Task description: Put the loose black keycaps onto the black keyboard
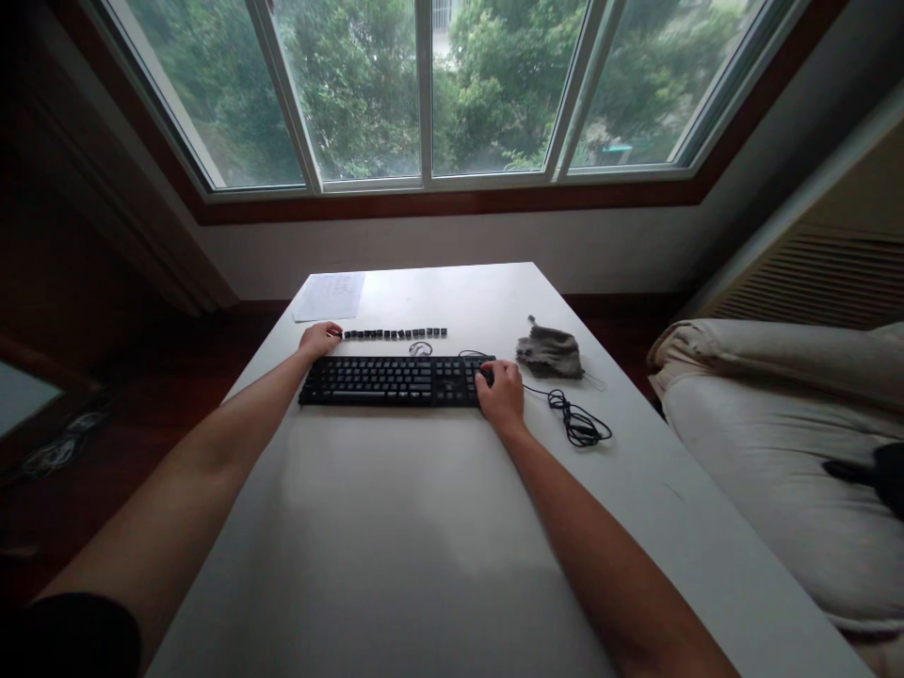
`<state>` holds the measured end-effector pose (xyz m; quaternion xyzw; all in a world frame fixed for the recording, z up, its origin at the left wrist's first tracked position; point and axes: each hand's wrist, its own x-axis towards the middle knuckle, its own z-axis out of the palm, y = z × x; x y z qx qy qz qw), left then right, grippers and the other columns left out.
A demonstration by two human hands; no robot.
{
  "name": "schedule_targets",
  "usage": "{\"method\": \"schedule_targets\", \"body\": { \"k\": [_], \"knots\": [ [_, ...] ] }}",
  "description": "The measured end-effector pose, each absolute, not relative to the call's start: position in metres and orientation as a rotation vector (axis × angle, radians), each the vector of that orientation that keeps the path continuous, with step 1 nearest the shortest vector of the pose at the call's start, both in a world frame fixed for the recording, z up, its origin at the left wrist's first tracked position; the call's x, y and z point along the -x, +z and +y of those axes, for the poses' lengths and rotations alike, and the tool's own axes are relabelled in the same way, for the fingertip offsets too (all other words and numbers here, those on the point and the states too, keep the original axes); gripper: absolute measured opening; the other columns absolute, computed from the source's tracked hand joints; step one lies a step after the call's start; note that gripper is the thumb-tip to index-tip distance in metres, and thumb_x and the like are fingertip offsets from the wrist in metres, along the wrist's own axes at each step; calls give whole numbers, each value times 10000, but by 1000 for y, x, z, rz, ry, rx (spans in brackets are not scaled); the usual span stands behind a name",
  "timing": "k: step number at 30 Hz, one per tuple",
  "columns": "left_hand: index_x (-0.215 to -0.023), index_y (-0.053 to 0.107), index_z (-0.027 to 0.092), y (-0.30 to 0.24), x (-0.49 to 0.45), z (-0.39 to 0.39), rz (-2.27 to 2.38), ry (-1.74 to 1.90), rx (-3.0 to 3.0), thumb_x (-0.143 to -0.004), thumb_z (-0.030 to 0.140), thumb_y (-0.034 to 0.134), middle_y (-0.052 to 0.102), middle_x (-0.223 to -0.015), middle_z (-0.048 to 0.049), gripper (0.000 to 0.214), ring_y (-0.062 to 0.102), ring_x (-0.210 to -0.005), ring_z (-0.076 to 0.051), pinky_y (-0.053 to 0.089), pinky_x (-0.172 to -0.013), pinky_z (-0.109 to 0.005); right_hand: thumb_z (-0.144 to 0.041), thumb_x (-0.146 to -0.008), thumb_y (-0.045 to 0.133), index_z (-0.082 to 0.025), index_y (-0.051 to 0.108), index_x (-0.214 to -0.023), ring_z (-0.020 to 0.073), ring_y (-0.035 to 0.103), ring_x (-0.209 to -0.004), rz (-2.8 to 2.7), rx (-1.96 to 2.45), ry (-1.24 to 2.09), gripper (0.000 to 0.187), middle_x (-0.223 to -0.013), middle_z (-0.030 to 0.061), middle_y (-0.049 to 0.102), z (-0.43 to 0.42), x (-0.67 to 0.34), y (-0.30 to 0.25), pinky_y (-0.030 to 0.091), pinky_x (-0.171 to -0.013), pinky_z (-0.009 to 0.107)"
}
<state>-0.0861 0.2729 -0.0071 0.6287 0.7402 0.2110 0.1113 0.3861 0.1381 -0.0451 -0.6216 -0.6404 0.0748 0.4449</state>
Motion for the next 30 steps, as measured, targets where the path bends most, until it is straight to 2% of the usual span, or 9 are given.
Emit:
{"method": "schedule_targets", "body": {
  "k": [7, 11, 14, 21, 24, 30],
  "knots": [
    [-994, 819, 253, 1, 102, 259, 2289, 527, -1901, -793, 326, 743, 793, -1077, -73, 227, 686, -1025, -276, 489, -859, -320, -371, -873, 597, -214, 694, -1032, 309, 566, -1096, -1578, 1535, 183, 244, -1153, 133, 589, 136, -385, -43, 452, -1046, 489],
    [-963, 825, 244, 14, 117, 244, 2286, 518, -1924, -843, 381, 697, 800, -1037, -78, 222, 688, -991, -267, 488, -827, -316, -370, -871, 593, -213, 694, -1026, 310, 565, -1089, -1576, 1531, 178, 243, -1142, 133, 590, 134, -385, -41, 451, -1039, 489],
    [-987, 823, 255, 21, 129, 234, 2148, 510, -2013, -864, 393, 671, 804, -1021, -49, 239, 696, -962, -234, 484, -815, -291, -371, -873, 591, -211, 695, -1028, 308, 567, -1087, -1576, 1533, 177, 245, -1141, 132, 591, 133, -385, -41, 454, -1033, 485],
    [-1015, 780, 217, 14, 146, 216, 1733, 477, -2036, -858, 459, 614, 781, -880, -47, 333, 722, -811, -204, 521, -737, -278, -370, -868, 595, -212, 699, -1033, 308, 571, -1091, -1575, 1535, 174, 251, -1154, 135, 593, 134, -385, -44, 453, -1042, 483],
    [-1010, 767, 212, 11, 150, 211, 1684, 473, -2015, -849, 470, 608, 778, -879, -56, 343, 725, -792, -210, 531, -710, -283, -376, -868, 593, -212, 701, -1032, 309, 573, -1088, -1578, 1539, 171, 256, -1147, 136, 594, 135, -386, -44, 457, -1040, 485],
    [-1009, 764, 220, 10, 153, 208, 1664, 484, -2055, -840, 467, 609, 782, -893, -52, 337, 731, -829, -219, 539, -755, -293, -376, -866, 595, -211, 698, -1031, 308, 572, -1089, -1576, 1538, 161, 255, -1143, 134, 596, 135, -386, -45, 455, -1048, 485]
  ]
}}
